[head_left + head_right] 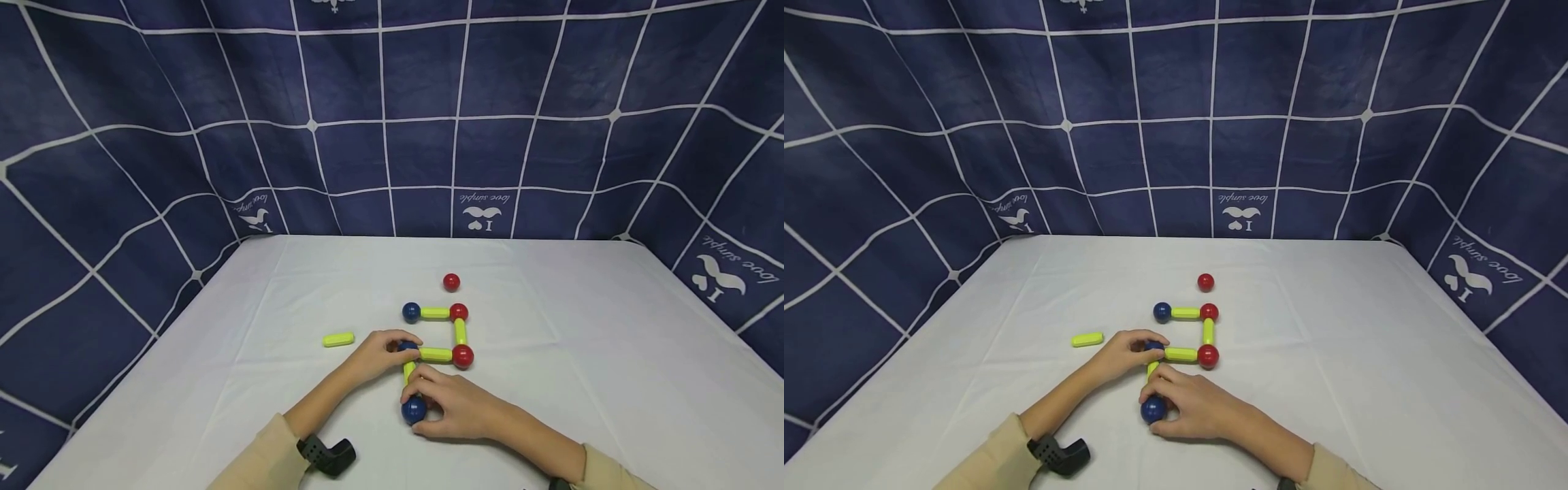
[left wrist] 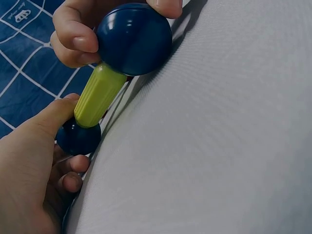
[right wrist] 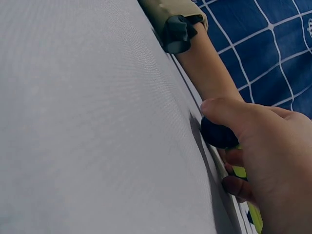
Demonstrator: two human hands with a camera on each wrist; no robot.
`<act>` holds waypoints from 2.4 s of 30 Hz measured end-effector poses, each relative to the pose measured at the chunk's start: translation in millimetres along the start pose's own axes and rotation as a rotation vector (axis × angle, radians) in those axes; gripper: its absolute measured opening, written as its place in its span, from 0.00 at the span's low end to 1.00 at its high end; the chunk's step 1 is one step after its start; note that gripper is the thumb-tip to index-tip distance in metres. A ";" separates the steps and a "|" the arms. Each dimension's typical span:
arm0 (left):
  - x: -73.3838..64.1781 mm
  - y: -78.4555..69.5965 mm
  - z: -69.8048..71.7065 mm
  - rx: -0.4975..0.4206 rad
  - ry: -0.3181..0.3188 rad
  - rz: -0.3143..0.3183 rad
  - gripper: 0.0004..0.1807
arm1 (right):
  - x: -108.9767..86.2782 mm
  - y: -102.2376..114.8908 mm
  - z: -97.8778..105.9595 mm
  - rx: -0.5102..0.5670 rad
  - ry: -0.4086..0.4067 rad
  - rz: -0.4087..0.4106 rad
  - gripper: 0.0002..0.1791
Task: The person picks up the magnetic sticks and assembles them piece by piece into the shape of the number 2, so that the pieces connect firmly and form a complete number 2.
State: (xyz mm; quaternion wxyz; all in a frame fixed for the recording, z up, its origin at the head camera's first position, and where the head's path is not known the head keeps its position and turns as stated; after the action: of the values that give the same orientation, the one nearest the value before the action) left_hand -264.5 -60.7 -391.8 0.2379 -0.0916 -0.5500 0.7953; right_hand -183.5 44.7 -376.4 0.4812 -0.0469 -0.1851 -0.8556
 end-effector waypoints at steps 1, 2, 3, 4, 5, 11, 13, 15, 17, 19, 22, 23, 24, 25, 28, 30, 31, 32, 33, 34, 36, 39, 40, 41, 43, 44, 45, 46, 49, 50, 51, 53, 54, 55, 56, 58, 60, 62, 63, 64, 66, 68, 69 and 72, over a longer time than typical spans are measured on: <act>-0.3 0.6 0.3 -0.003 -0.001 0.002 0.13 | 0.2 -0.2 0.1 0.000 0.000 -0.003 0.17; -0.6 0.8 0.5 -0.004 -0.001 0.003 0.13 | 0.2 -0.8 0.1 0.008 0.002 -0.008 0.16; -0.8 1.0 0.7 -0.007 0.001 -0.001 0.14 | 0.2 -2.0 0.2 0.025 0.005 -0.021 0.16; -1.0 0.6 0.8 -0.018 0.001 -0.003 0.14 | 0.4 -3.4 0.6 0.050 0.006 -0.033 0.15; -1.9 -3.1 1.0 -0.028 0.001 0.008 0.15 | 0.5 -4.7 1.6 0.073 -0.001 -0.040 0.14; -1.8 -7.2 1.8 -0.041 -0.007 0.057 0.16 | 1.9 -13.3 17.2 -0.056 -0.123 -0.041 0.09; 1.3 2.8 2.2 -0.043 -0.014 0.053 0.15 | 1.1 -18.7 24.5 -0.193 -0.182 -0.044 0.09; 1.3 2.4 2.5 -0.045 -0.019 0.055 0.14 | -0.8 -26.5 31.9 -0.314 -0.236 -0.061 0.10; 0.7 1.0 2.7 -0.050 -0.027 0.055 0.14 | -2.7 -36.5 37.2 -0.402 -0.247 -0.099 0.10; -0.2 -2.2 2.7 -0.053 -0.029 0.059 0.13 | -4.7 -47.4 40.0 -0.458 -0.218 -0.148 0.11; -3.0 -11.1 3.1 -0.063 -0.023 0.065 0.14 | -7.6 -63.5 39.7 -0.474 -0.132 -0.226 0.14; -4.3 -14.8 3.4 -0.072 -0.020 0.062 0.14 | -8.7 -68.6 38.7 -0.461 -0.101 -0.253 0.15; -4.6 -15.5 3.7 -0.075 -0.021 0.064 0.14 | -10.0 -73.7 37.1 -0.440 -0.069 -0.285 0.17; -4.8 -15.5 4.0 -0.080 -0.022 0.068 0.14 | -11.3 -78.3 35.2 -0.411 -0.042 -0.315 0.17; -2.9 -8.6 4.3 -0.074 -0.022 0.065 0.14 | -14.6 -88.6 29.9 -0.314 -0.003 -0.376 0.17; -0.6 -2.9 4.2 -0.064 -0.020 0.056 0.14 | -16.3 -93.4 27.7 -0.252 -0.007 -0.406 0.15; 0.2 -2.0 4.2 -0.058 -0.015 0.043 0.14 | -16.8 -95.0 27.5 -0.225 -0.021 -0.413 0.14; 0.9 -1.3 4.3 -0.050 -0.012 0.033 0.14 | -17.1 -96.2 27.6 -0.201 -0.036 -0.418 0.13; 1.4 -1.2 4.5 -0.044 -0.011 0.025 0.15 | -17.1 -97.2 27.9 -0.183 -0.052 -0.422 0.13; 1.6 -1.2 4.8 -0.041 -0.012 0.023 0.15 | -17.2 -98.0 28.2 -0.167 -0.067 -0.424 0.13; 1.7 -2.1 5.5 -0.029 -0.016 0.019 0.17 | -17.0 -99.5 28.4 -0.149 -0.091 -0.425 0.12; 0.9 -3.8 6.4 -0.006 -0.021 0.026 0.20 | -17.5 -100.9 28.2 -0.130 -0.109 -0.432 0.12; 0.6 -5.2 7.1 0.010 -0.025 0.025 0.20 | -17.8 -101.2 28.4 -0.122 -0.115 -0.437 0.13; 0.4 -7.1 8.1 0.027 -0.029 0.021 0.20 | -18.1 -101.8 28.3 -0.117 -0.119 -0.442 0.13; 0.1 -11.3 12.2 0.065 -0.046 0.016 0.19 | -18.6 -102.7 28.3 -0.108 -0.123 -0.456 0.13; 0.2 -13.7 15.7 0.096 -0.060 0.009 0.17 | -18.8 -103.1 28.4 -0.097 -0.125 -0.462 0.13; -0.2 -17.0 20.2 0.129 -0.077 0.004 0.16 | -19.0 -103.5 28.8 -0.086 -0.128 -0.467 0.14; -0.1 -19.4 25.3 0.163 -0.094 0.000 0.14 | -19.4 -104.1 28.4 -0.076 -0.128 -0.471 0.14; -1.0 -24.1 43.8 0.281 -0.125 0.012 0.10 | -20.0 -106.3 28.3 -0.058 -0.143 -0.473 0.16; -1.8 -25.2 50.4 0.324 -0.125 0.021 0.11 | -20.3 -107.0 28.7 -0.051 -0.153 -0.474 0.16; -2.8 -25.3 56.8 0.361 -0.117 0.039 0.11 | -20.3 -108.0 28.9 -0.050 -0.160 -0.474 0.17; -6.2 -23.2 68.9 0.414 -0.082 0.095 0.14 | -20.1 -109.3 29.7 -0.055 -0.177 -0.469 0.18; -9.2 -21.4 74.7 0.430 -0.057 0.134 0.15 | -20.1 -110.0 29.9 -0.055 -0.183 -0.469 0.19; -12.3 -18.5 79.9 0.442 -0.028 0.174 0.17 | -20.2 -110.7 29.9 -0.054 -0.187 -0.471 0.19; -15.7 -14.9 84.7 0.447 -0.001 0.226 0.19 | -20.2 -111.1 30.0 -0.052 -0.190 -0.472 0.20; -23.7 -8.1 92.7 0.466 0.052 0.332 0.21 | -20.4 -111.5 29.9 -0.051 -0.192 -0.474 0.21; -30.9 -2.3 98.3 0.496 0.085 0.422 0.22 | -21.0 -112.1 29.5 -0.040 -0.191 -0.484 0.21; -35.3 0.3 101.3 0.517 0.100 0.473 0.19 | -21.0 -112.0 30.0 -0.037 -0.187 -0.489 0.21; -36.5 1.1 101.9 0.520 0.104 0.485 0.17 | -20.9 -111.7 30.2 -0.034 -0.185 -0.492 0.20; -36.8 1.6 102.1 0.513 0.101 0.492 0.16 | -20.8 -111.8 30.2 -0.034 -0.184 -0.494 0.20; -35.9 2.0 101.1 0.498 0.099 0.486 0.13 | -20.6 -111.0 31.1 -0.036 -0.184 -0.492 0.19; -33.2 3.1 99.6 0.480 0.096 0.472 0.11 | -20.4 -110.5 31.7 -0.038 -0.185 -0.490 0.19; -31.5 3.2 98.7 0.471 0.094 0.461 0.10 | -20.5 -110.3 31.8 -0.038 -0.184 -0.489 0.19; -25.8 1.8 94.6 0.428 0.097 0.391 0.08 | -21.3 -110.1 31.3 -0.037 -0.178 -0.483 0.19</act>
State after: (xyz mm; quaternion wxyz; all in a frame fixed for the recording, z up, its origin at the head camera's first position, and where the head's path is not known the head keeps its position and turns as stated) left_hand -281.1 -152.2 -360.7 0.1201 -0.1815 -0.3298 0.9186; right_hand -267.8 124.8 -382.8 0.2439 -0.0855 -0.2170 -0.9413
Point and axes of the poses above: each hand's wrist, its own x-axis towards the middle knuckle, its own z-axis out of the back of the hand, y = z × x, the point moved 7 cm from there along x, towards the middle knuckle, and after that the axes turned 15 degrees about -x, right-handed, at the moved point
